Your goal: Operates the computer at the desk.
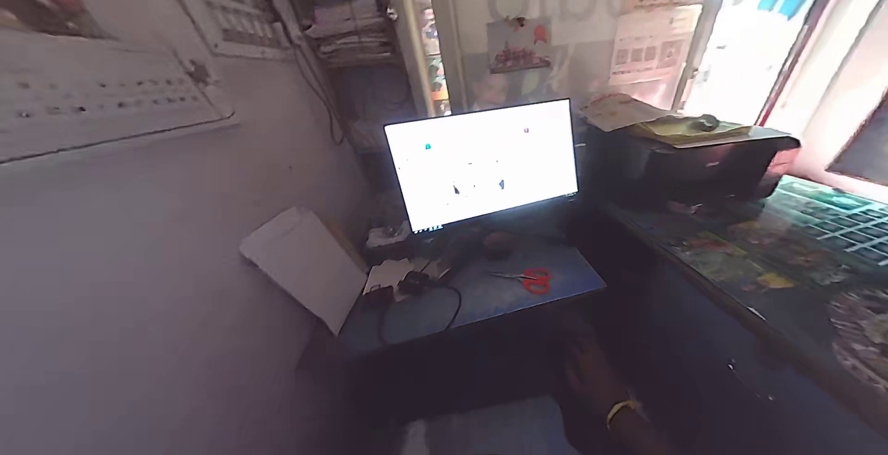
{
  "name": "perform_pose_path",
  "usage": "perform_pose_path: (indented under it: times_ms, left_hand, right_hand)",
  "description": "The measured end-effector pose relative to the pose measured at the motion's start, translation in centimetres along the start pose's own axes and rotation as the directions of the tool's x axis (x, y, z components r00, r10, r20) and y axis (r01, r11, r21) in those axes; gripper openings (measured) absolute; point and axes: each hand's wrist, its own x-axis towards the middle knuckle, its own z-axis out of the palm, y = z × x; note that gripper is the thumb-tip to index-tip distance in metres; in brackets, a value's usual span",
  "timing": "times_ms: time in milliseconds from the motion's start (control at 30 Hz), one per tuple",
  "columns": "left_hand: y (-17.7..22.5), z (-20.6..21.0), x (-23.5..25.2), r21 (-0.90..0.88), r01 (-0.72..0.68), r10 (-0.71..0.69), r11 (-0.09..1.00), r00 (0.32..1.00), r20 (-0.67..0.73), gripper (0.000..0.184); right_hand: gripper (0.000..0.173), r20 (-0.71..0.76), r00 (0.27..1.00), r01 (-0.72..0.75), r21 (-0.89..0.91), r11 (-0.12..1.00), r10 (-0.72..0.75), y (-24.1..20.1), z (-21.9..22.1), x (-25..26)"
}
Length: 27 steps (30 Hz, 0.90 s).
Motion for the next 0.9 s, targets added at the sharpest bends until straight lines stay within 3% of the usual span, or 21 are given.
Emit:
perform_pose_path:
  times_ms: [100,267,467,767,900]
  left_hand:
    - [-0.5,-0.1,0.2,-0.065,-0.026,0.023,0.998,0.998,-0.060,0.070]
    - [1.2,-1.9,0.0,-0.024,-0.048,0.047,0.999,0.998,-0.029,0.058]
    - [0.7,-1.7,0.3,-0.039,-0.065,0.063,0.997,0.996,-0.057,0.058]
    - [0.0,-1.1,0.7,0.062,-0.113,0.116,0.992,0.992,-0.052,0.060]
    - [1.5,-2.4,0.4,0.054,-0.098,0.099,0.994,0.995,-0.011,0.059]
  right_hand:
    - [0.058,0.043,0.999,-0.003,-0.009,1.000,0.003,-0.8,-0.9,-0.4]
    - [0.051,-0.131,0.987,0.084,-0.050,0.995,-0.090,-0.5,-0.1,-0.4]
    - [0.052,-0.138,0.984,0.111,-0.034,0.993,-0.115,-0.2,0.1,-0.4]
    - [0.056,-0.134,0.991,-0.023,-0.043,0.999,0.017,-0.7,0.0,-0.1]
    - [0.058,-0.111,0.991,-0.074,-0.017,0.997,0.071,-0.8,-0.5,0.0]
